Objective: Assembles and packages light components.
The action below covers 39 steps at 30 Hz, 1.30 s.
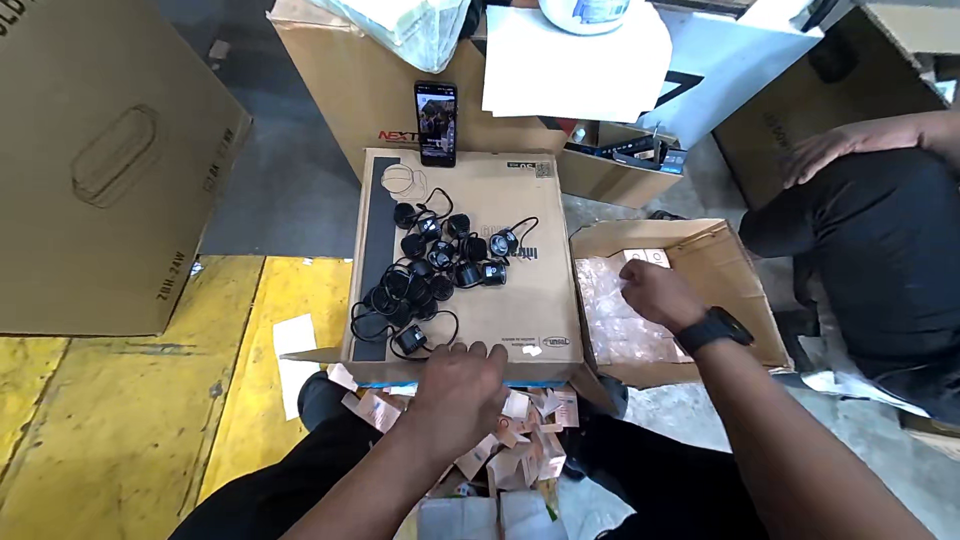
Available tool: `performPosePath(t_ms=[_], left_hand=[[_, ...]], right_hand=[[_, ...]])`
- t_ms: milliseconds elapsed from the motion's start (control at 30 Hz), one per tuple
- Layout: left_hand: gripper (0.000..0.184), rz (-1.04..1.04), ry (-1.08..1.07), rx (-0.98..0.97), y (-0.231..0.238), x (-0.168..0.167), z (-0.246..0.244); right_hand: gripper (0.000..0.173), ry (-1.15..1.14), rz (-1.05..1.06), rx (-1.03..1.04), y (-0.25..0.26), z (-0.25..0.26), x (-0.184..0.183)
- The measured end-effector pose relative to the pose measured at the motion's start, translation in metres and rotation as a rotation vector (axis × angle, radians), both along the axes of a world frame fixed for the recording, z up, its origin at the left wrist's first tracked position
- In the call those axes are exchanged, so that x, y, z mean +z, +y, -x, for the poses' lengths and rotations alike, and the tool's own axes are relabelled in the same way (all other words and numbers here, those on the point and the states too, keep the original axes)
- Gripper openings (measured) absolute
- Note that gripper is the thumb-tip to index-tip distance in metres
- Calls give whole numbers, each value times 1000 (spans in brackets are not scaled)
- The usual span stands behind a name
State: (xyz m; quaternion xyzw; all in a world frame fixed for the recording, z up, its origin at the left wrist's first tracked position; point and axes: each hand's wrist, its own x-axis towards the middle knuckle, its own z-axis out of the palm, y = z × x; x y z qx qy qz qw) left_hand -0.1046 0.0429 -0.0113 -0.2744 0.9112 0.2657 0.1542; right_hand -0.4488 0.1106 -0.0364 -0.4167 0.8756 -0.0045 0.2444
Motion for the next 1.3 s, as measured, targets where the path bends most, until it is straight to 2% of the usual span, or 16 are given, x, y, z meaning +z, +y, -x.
performPosePath(t_ms=[67,133,233,333,400,567,667,733,867,1000,1067,1133,1200,1233,1300], left_hand=[[52,-50,197,128,3,4,1],[61,-112,365,274,8,9,2],[63,-138,423,376,12,12,3],[39,-25,370,339,11,4,1],[27,70,347,315,10,0,0],[31,156,386,357,5,3,5],[20,332,434,277,3,-3,6],[15,405,386,208,3,-7,4],[19,334,394,167,8,-15,2],[6,351,482,31,13,-13,2],[5,335,418,-3,15,-9,1],[15,222,250,-29,15,1,-2],[23,89,132,-77,17,7,-6],[26,31,112,-103,19,9,-8],[25,-29,118,-145,23,9,-10]], right_hand=[[17,-106,273,22,4,-45,32],[23,-259,416,59,18,-96,39],[33,-409,434,137,33,-154,16],[34,-344,346,273,34,-175,0],[37,-313,282,294,28,-176,2],[39,-266,300,322,19,-172,9],[38,-257,247,349,20,-170,11],[33,-249,204,337,21,-166,13],[32,-323,152,324,19,-153,14],[32,-527,165,342,18,-147,11],[34,-682,194,363,17,-137,12],[31,-761,249,327,15,-125,14],[38,-623,343,263,11,-119,11],[48,-477,310,253,8,-117,9],[79,-242,93,247,-5,-115,5]])
